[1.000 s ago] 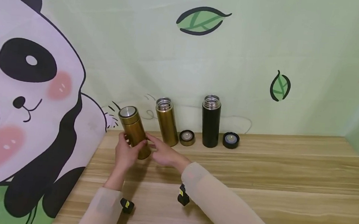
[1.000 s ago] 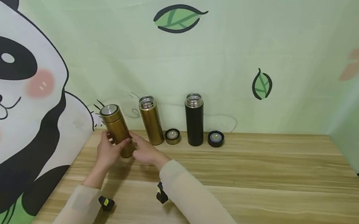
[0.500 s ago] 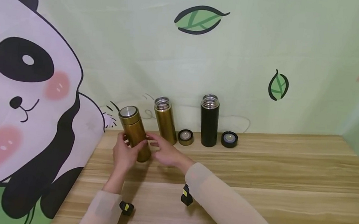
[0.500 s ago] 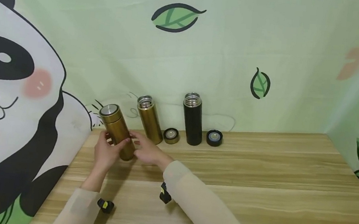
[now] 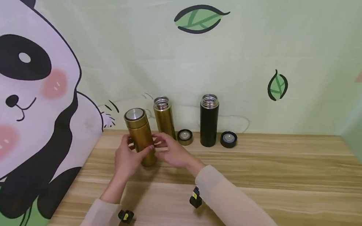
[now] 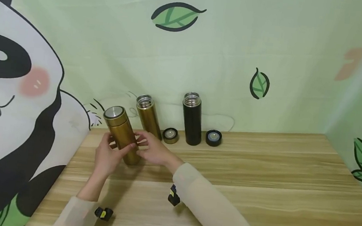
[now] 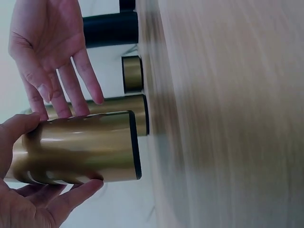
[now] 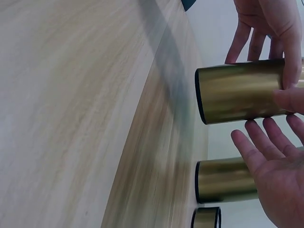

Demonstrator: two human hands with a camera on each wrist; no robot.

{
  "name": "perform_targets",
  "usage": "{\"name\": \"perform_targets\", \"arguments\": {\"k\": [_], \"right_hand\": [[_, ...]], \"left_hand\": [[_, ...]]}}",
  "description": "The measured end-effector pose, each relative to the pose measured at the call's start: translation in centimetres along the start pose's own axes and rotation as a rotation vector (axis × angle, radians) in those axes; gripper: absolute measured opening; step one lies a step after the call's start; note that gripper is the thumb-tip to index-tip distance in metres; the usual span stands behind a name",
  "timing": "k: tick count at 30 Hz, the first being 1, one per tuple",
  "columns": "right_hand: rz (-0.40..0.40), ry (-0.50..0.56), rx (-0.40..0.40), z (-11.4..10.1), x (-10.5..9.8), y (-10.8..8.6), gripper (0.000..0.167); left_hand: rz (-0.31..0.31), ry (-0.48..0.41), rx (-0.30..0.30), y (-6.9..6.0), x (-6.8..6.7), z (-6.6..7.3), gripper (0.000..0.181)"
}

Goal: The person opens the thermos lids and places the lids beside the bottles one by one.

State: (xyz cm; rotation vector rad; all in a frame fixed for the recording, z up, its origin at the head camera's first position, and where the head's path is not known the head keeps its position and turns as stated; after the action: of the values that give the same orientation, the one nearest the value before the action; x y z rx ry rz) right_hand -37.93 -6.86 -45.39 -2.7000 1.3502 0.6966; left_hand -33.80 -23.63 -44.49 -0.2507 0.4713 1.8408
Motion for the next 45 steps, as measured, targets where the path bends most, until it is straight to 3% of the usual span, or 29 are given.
{"name": "perform_targets", "arguments": {"k": [9,25,45], "right_hand": [[0.015,-0.001,-0.009,0.0,-1.2,-1.6,0.065],[0.079,-0.082,-0.006,0.5,-4.1,-5.5,0.065],[0.185,-0.201,0.046,0.5,-9.3,-13.7,0.064]], "left_hand": [[-0.053,-0.018,0.025,-1.5,0.8,1.5,0.080],[-0.155,-0.048,0.088,-3.7,3.8,4.1,0.077],[-0.332,-0.118,0.200,-6.5,10.6,7.6,0.074]]}}
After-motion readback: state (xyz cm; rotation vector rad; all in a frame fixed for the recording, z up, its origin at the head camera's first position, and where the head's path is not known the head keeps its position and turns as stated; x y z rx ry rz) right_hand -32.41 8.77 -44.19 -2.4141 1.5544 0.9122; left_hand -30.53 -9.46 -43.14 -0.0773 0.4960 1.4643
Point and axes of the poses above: each hand's wrist, its own y-axis towards the middle knuckle, its own x-axis out of the palm, z = x × y, the point moved 5 cm from there along y, towards the middle knuckle, and after that the axes turned 7 degrees about -y, right-handed, at the moved point
